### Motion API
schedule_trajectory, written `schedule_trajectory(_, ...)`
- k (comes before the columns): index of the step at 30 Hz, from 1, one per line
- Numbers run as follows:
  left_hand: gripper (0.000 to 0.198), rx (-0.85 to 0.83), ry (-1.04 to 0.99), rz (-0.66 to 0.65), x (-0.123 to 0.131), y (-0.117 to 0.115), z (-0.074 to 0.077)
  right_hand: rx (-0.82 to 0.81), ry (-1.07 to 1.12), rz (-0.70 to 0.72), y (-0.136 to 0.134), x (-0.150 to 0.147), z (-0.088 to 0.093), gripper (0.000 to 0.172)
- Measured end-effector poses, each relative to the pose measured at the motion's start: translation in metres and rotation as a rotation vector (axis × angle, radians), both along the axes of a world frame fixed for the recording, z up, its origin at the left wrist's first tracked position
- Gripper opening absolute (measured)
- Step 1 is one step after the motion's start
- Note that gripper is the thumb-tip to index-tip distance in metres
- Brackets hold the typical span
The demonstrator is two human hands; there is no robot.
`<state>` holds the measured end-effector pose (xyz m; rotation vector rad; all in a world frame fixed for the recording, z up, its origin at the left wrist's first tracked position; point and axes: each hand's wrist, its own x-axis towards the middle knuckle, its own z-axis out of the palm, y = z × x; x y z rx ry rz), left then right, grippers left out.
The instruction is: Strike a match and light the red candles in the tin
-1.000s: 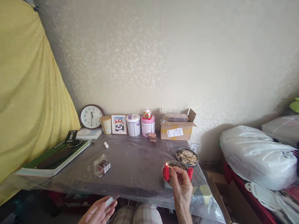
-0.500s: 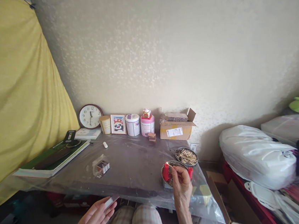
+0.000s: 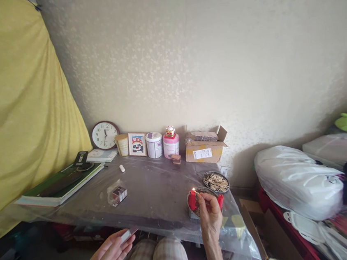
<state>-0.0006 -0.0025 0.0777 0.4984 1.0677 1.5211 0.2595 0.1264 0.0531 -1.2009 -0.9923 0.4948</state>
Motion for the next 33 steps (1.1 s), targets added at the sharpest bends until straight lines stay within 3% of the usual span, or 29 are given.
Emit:
schedule_trajectory(8, 0.048, -0.009, 0.006, 0.012, 0.0, -0.001, -0.002, -0.014, 0.069, 0.032, 0.0, -0.001, -0.001, 0.04)
schedule_trajectory(15, 0.046, 0.009, 0.008, -0.007, -0.001, -0.004, -0.005, 0.012, 0.163, 0.053, -0.009, -0.004, 0.011, 0.037)
schedule_trajectory(21, 0.042, 0.006, 0.02, -0.02, -0.004, -0.003, -0.008, 0.062, 0.26, 0.076, -0.027, 0.007, 0.046, 0.031)
schedule_trajectory(25, 0.044, 0.003, -0.001, 0.011, -0.004, -0.003, -0.007, 0.198, 0.451, 0.098, -0.034, 0.049, 0.08, 0.03)
schedule_trajectory(27, 0.044, 0.001, -0.005, 0.0, -0.003, -0.002, -0.009, 0.236, 0.449, 0.045, -0.03, 0.076, 0.086, 0.031)
schedule_trajectory(30, 0.043, -0.008, -0.001, -0.037, -0.002, 0.001, -0.013, 0.078, 0.206, -0.055, -0.013, 0.111, 0.071, 0.037)
schedule_trajectory(33, 0.044, -0.026, 0.008, -0.064, -0.002, 0.004, -0.016, -0.078, 0.076, -0.162, 0.009, 0.13, 0.039, 0.035)
